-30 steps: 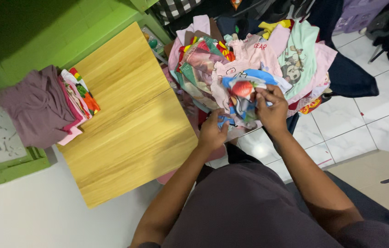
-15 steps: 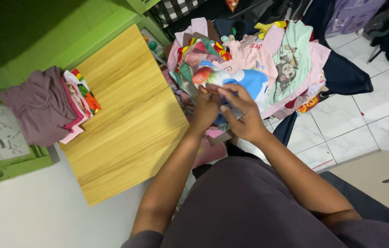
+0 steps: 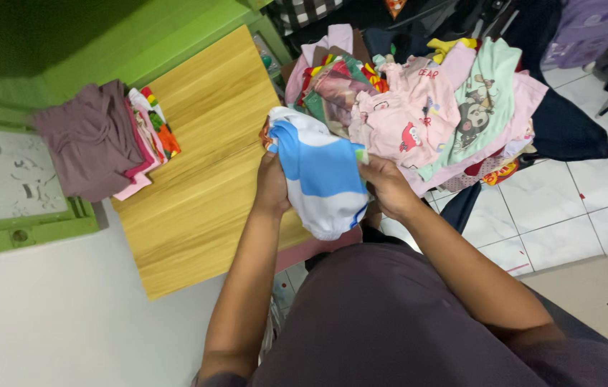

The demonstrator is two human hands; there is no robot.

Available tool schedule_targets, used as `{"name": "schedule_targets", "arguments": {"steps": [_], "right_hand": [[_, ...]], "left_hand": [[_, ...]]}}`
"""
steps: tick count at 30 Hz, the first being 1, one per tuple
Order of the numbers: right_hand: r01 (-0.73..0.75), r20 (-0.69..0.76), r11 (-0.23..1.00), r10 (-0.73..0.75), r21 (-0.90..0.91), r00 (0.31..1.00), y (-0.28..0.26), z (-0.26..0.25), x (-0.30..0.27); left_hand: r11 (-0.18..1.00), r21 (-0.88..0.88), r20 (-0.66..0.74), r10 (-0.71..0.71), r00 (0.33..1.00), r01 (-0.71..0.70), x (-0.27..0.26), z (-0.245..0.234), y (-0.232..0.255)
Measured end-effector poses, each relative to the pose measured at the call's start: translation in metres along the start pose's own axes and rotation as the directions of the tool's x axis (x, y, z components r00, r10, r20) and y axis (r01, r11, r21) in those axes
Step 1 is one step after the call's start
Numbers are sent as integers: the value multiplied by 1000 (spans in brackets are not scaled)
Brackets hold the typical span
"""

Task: The person folds several small clothing items, including patterned shorts and solid-colored pants, by laying them one at a time on a wooden board and performing multiple folds by hand.

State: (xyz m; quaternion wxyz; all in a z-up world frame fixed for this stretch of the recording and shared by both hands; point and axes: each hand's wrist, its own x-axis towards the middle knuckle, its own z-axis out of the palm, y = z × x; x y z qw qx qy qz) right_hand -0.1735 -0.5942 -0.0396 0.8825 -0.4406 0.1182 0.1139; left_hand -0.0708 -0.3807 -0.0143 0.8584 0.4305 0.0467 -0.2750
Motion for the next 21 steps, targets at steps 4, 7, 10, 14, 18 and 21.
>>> {"name": "schedule_targets", "arguments": {"steps": [4,7,10,14,18,21], "right_hand": [[-67,6,995,67,-70,998,-14,35,5],[24,52,995,-29,99,998,-16,67,15],[-33,67,980,20,196,998,-21,104,21],[21,62,994,-27,105,998,-32,148,25],[170,61,967,-161,-188,985,-38,174,31],[302,52,841,-313,-449,948,-41,184,34]], "left_hand": [[906,409,-12,126,992,-110,-9,-39,-5],[870,486,-262,50,964,87,-23,-55,-1],[816,577,-223,165,961,-6,-46,-49,11],[409,781,269,462,845,-472,-97,-19,39],[350,871,125,521,845,-345,-114,-14,61],[511,789,43,509,860,-342,-114,-38,71]]}}
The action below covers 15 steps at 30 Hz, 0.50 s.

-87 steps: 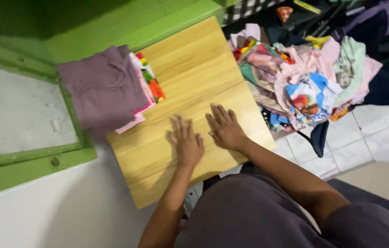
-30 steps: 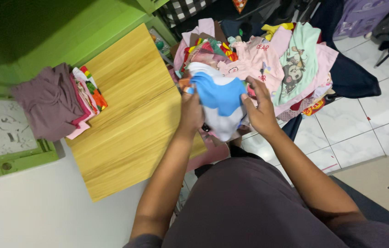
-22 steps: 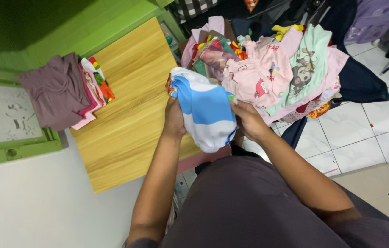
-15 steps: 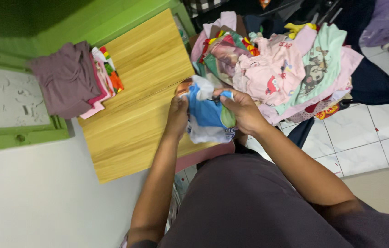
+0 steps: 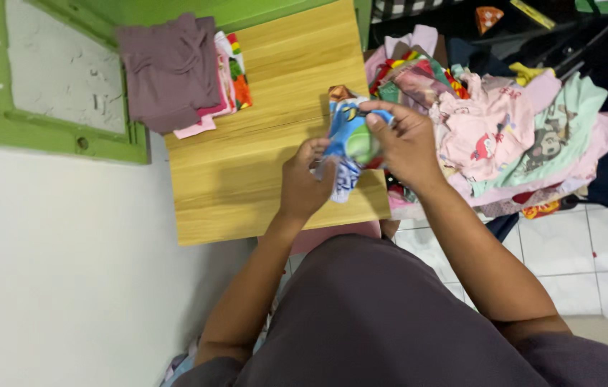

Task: The person folds several small clothing items, including patterned shorts and solid-colored pants, by laying them one at a time on a wooden board and performing multiple folds by hand.

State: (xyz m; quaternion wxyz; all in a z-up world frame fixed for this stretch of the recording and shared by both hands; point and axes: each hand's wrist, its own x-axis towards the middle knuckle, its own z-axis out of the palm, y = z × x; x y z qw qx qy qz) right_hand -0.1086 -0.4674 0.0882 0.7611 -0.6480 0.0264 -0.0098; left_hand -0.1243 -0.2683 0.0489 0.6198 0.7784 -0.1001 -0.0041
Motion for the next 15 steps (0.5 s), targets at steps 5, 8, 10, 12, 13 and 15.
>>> {"name": "schedule_targets", "arguments": {"steps": [5,8,10,12,13,15], "right_hand": [[42,-59,995,-48,-91,997,-6,11,10],[19,-81,997,-13,74,997,-1,26,12],[-46,-41,969,58,243,998,0,38,13],[-97,-3,919,106,382,994,-4,48,12],[-125,19,885,130,449,991,-6,54,11],[-121,-58,889,163,442,985,-16,56,10]], "left_hand": [[999,23,-74,-31,997,32,7,-42,7],[978,196,1,71,998,-69,6,-51,32],[946,301,50,114,992,-124,4,-48,43],[919,370,65,122,990,-137,3,-42,40],[913,390,56,107,993,-121,4,-40,33],[908,415,61,38,997,-60,3,-42,11]]}}
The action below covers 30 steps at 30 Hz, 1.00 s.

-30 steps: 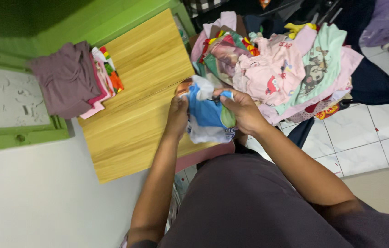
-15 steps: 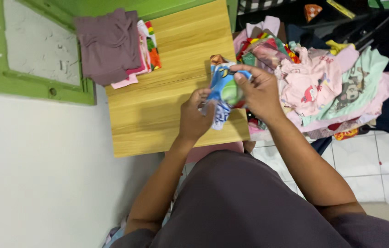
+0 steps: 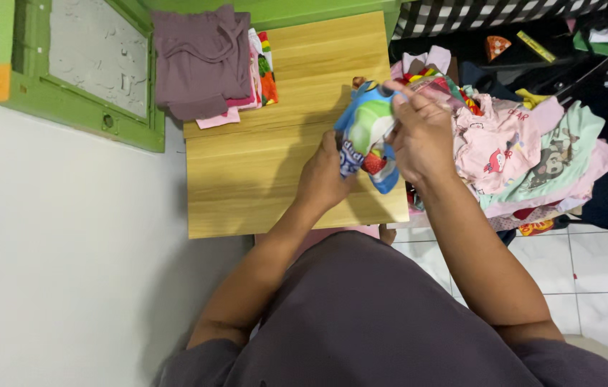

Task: The person folds several small clothing items, including patterned shorts and solid-colored pants, by laying them one at a time on a wooden board and performing multiple folds by hand.

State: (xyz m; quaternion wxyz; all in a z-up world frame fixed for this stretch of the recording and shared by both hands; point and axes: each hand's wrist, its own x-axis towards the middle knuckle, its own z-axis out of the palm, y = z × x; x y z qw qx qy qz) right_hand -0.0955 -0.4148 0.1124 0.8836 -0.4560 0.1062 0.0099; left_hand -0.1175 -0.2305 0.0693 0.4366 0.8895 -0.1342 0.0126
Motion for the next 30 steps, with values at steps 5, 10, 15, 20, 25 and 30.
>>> {"name": "schedule_targets", "arguments": {"steps": [5,10,15,20,25,30], "right_hand": [[240,-97,932,-274,-270,957,-7,-20,5],[387,43,534,-546,-752,836,-12,-28,12],[545,392,60,-630,-836,670,-18,31,-32],[659,570,121,-405,-742,715,10,71,-65],[456,358,519,-284,-723,890,28,50,-31],[366,316,703,-208,-610,926,8,27,-5]], "left_hand": [[979,-168,-101,96,990,-113,-1,-10,-48],[903,-430,-122,-46,992,-11,21,-59,-37],[843,-533,-114,-162,980,77,35,-78,-10],[413,-845,234,-286,929,339,44,-65,-7],[661,-747,110,17,994,72,37,-80,-14],[958,-287,18,14,1000,-9,34,-115,-7]]}}
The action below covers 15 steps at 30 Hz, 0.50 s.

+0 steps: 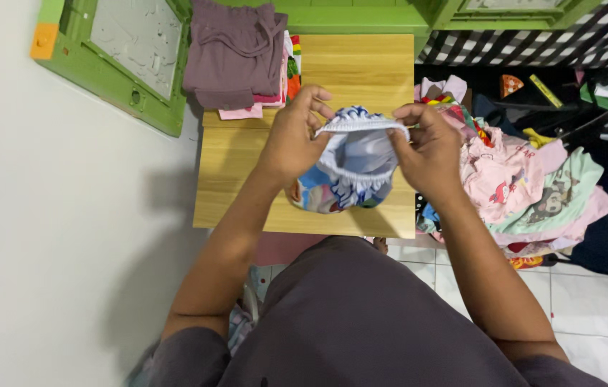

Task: The person folds several small clothing items, including patterned shorts and solid-colored pants, by laying them one at a time on a wooden board and performing multiple folds by hand.

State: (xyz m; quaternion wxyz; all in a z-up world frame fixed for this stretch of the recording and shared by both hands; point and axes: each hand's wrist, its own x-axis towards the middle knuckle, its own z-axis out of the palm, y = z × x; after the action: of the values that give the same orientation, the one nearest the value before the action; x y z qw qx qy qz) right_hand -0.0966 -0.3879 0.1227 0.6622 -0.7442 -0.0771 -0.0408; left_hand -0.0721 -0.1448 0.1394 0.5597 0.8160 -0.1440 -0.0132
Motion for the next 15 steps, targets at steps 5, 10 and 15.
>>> {"name": "schedule_targets", "arguments": {"steps": [5,10,15], "right_hand": [[145,81,949,-127,-280,989,-25,-29,20],[567,381,584,-421,-581,823,-66,-43,37],[593,497,467,-324,-656,805,-87,-49,47]], "left_hand": [[913,101,151,378,913,-395,6,-35,11],[887,267,143,350,926,-376,17,-46,35],[808,422,83,416,905,-411,23,-47,50]]}}
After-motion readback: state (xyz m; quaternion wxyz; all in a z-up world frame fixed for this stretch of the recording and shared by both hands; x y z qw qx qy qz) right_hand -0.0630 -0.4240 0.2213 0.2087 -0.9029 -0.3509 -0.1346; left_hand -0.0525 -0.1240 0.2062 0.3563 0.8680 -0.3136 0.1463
